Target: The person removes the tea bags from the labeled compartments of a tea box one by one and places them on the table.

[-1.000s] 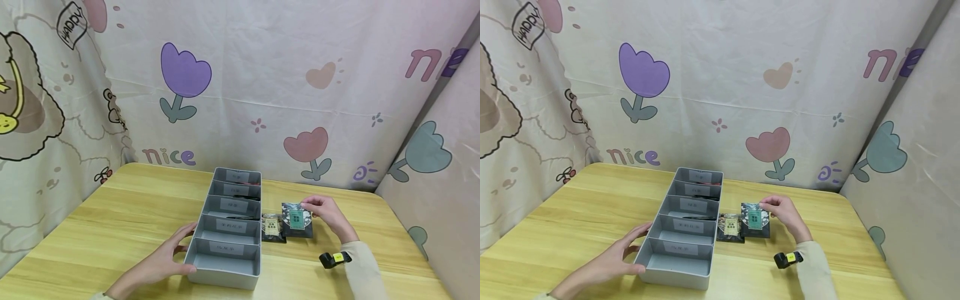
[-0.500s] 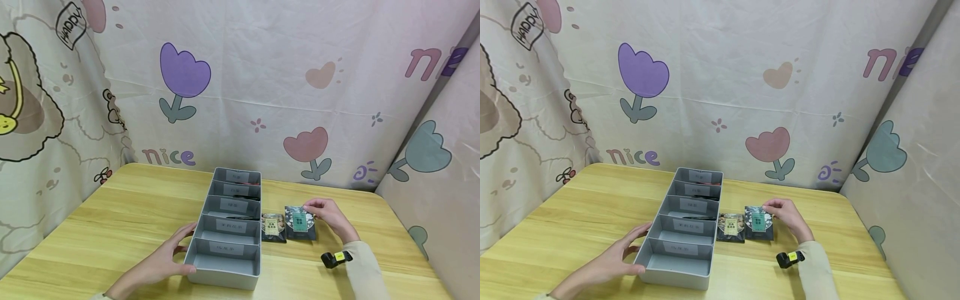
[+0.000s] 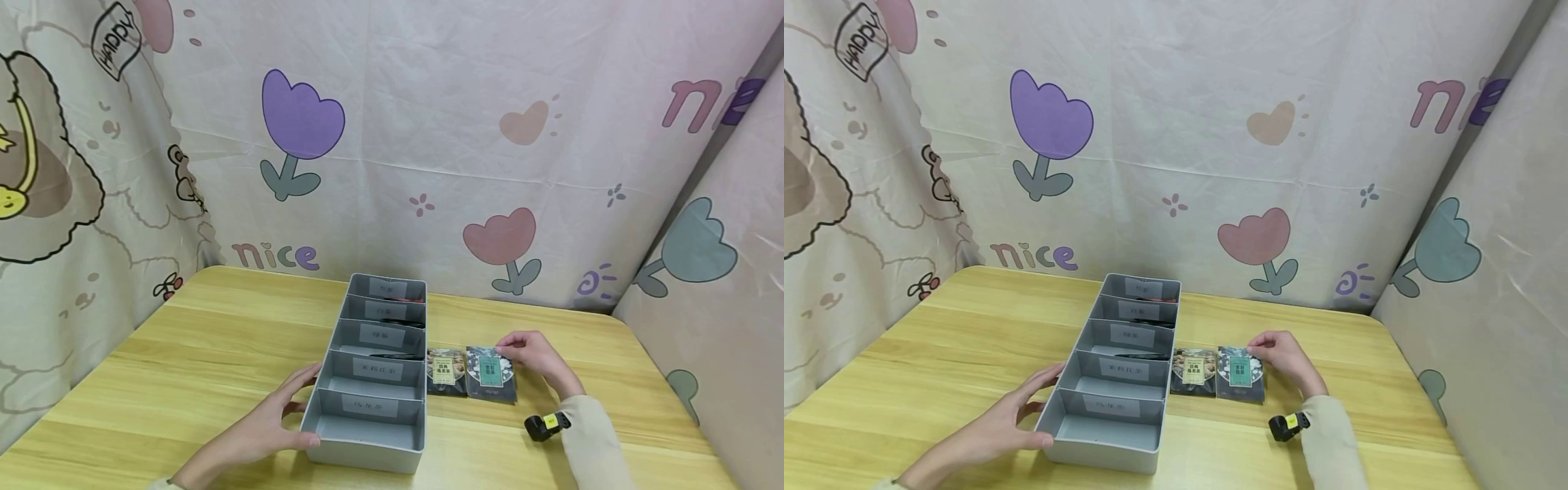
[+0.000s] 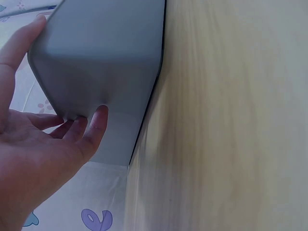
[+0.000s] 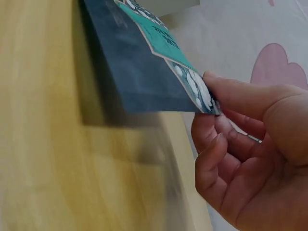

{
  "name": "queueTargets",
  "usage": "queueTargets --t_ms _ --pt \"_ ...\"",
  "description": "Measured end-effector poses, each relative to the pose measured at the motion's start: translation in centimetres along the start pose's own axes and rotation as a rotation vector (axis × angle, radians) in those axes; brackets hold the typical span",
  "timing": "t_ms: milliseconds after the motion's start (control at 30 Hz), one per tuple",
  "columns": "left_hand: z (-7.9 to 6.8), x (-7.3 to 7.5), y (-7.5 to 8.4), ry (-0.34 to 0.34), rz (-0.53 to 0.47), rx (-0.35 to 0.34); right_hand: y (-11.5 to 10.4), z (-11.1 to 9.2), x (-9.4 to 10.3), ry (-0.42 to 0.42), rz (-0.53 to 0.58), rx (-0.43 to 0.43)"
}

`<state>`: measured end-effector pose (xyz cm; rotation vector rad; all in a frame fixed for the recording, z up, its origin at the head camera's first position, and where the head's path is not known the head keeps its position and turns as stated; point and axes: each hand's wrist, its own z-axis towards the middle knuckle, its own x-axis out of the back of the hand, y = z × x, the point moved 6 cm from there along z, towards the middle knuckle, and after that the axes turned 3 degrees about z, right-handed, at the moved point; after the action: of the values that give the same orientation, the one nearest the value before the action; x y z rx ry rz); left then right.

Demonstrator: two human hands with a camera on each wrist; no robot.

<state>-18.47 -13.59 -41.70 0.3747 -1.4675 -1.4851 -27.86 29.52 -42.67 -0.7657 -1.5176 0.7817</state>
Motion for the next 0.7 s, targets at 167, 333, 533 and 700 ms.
queueTargets --t_ms 167,333,533,700 --pt "-0.05 -0.01 0.02 -0.004 -0.009 0.008 -0.13 -0.03 -0.16 0.013 -0.076 0.012" --pt "-0.10 0.02 -0.02 -0.010 -0.010 0.013 -0.06 -0.02 -0.41 0.005 -0.083 0.006" --pt "-0.15 0.03 -0.16 -0.015 -0.012 0.032 0.16 -0.02 -0.46 0.004 -0.083 0.004" --pt "-0.10 0.07 -0.15 -0.010 0.002 0.035 0.31 0.03 -0.41 0.009 -0.085 0.006"
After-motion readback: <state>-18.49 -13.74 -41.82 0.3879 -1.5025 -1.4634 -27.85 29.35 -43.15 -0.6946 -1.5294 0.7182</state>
